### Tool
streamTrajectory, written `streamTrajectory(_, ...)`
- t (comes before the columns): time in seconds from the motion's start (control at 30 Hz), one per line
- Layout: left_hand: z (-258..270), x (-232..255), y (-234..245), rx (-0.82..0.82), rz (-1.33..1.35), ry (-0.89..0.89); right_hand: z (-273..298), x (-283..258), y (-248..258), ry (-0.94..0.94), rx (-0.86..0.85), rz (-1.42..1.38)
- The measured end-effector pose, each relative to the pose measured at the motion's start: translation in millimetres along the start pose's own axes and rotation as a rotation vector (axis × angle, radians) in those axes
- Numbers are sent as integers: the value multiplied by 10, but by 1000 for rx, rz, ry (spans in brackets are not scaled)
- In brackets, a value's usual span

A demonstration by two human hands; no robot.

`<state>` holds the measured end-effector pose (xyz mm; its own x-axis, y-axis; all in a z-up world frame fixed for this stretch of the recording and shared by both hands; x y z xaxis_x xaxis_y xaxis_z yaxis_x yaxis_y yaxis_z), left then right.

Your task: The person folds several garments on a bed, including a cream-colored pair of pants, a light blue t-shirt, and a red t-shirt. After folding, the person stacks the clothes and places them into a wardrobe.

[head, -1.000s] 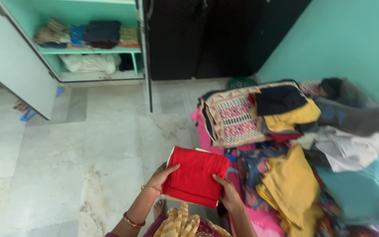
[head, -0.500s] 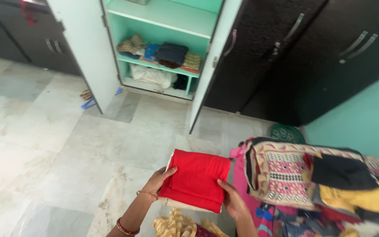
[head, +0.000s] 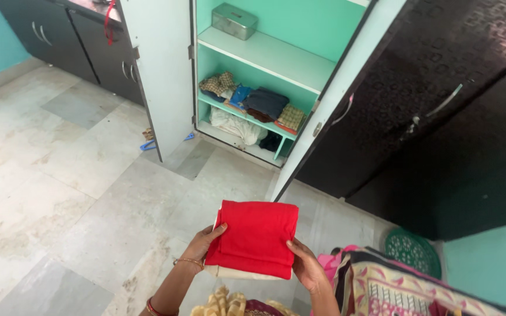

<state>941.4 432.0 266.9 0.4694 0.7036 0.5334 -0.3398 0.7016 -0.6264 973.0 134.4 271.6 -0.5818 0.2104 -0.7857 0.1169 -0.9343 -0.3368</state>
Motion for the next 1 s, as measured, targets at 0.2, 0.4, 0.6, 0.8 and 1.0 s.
streamTrajectory(0.2, -352, 186, -332, 22, 63, -59, -481, -576, 121, -24, -61, 101)
streamTrajectory(0.4, -665, 442, -458, 116, 69, -82, -1024, -906, 87, -52, -116, 122)
streamTrajectory(0.6, -1166, 887, -371, 145, 122, -78, -1712, -1186, -124, -64, -146, 164)
streamTrajectory(0.8, -1752, 1644, -253, 190, 154, -133, -2529, -1593, -617, -34, -143, 144)
streamTrajectory(1.0, -2208, 2478, -212, 118, -75, -146, -3265, -2058, -1020, -37, -102, 105)
Point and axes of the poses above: each hand's wrist, its own z-axis away from the middle knuckle, its own y-axis out of the back of the hand, x = y × z, the point moved 3 cm from there along -z, towards the middle knuckle, and after that the axes turned 6 degrees about z, right-handed, at the moved point
